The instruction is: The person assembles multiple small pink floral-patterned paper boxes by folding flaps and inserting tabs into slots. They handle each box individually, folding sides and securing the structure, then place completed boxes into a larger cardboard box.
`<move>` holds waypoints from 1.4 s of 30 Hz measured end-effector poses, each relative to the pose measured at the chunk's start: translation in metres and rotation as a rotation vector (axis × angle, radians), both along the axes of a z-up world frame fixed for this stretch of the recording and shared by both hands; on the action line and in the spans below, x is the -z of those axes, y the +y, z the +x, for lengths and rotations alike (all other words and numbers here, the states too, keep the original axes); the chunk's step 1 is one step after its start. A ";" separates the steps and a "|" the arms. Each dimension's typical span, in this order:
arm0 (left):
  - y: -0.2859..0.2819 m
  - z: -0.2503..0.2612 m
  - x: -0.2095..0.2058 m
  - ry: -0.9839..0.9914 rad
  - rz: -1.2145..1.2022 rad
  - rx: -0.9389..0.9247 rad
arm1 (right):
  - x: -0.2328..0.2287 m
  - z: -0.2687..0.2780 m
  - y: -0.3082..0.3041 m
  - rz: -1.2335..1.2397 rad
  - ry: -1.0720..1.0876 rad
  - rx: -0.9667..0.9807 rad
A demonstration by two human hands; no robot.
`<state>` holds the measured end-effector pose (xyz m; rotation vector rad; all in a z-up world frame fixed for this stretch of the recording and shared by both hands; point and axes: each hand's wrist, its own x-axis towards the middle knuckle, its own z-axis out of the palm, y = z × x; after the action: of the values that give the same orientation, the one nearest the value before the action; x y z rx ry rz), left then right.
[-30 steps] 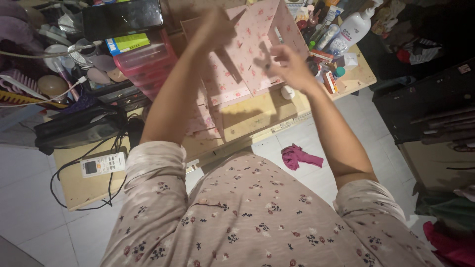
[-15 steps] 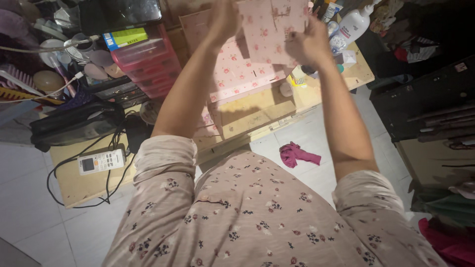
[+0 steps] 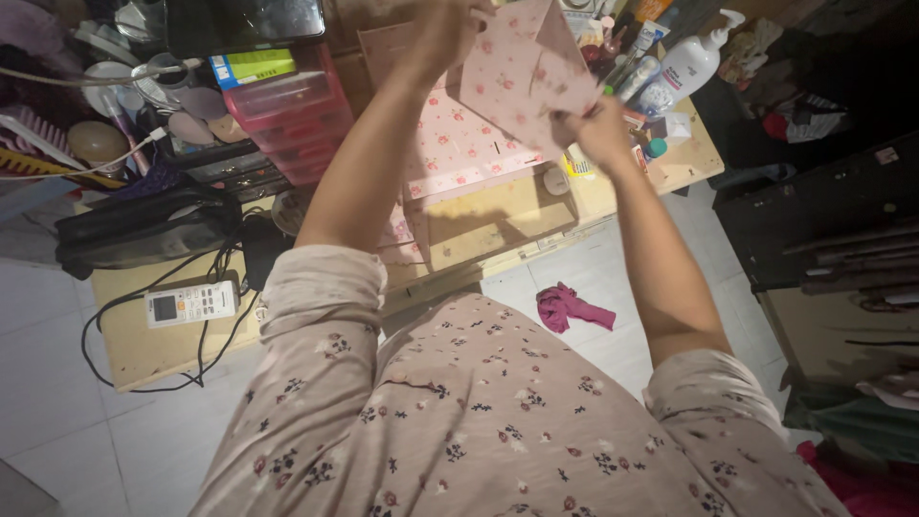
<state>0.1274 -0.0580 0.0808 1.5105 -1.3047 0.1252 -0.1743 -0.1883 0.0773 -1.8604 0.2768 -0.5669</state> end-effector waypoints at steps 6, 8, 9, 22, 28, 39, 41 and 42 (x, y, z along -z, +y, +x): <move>-0.017 -0.009 -0.002 -0.186 0.040 -0.059 | 0.078 -0.003 0.026 0.082 -0.008 0.214; -0.018 -0.012 -0.002 -0.158 0.105 -0.160 | 0.097 -0.003 0.033 -0.006 -0.066 0.267; -0.019 -0.013 -0.001 -0.151 0.157 -0.224 | 0.104 0.000 0.035 -0.021 -0.059 0.304; 0.030 0.003 -0.003 -0.080 0.379 -0.506 | 0.114 0.033 0.058 -0.241 0.004 0.432; 0.040 0.000 -0.001 -0.019 0.345 -0.484 | 0.099 0.027 0.056 -0.258 0.074 0.487; 0.035 0.007 0.006 -0.041 0.324 -0.448 | 0.108 0.023 0.049 -0.221 0.024 0.445; 0.034 0.006 0.005 -0.046 0.353 -0.472 | 0.105 0.024 0.052 -0.235 -0.064 0.419; 0.034 0.006 0.004 -0.033 0.370 -0.478 | 0.102 0.025 0.054 -0.124 -0.053 0.415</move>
<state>0.1331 -0.0238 0.0768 2.1297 -1.0035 0.2248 -0.1495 -0.1343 -0.0251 -1.9133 0.6124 -0.9321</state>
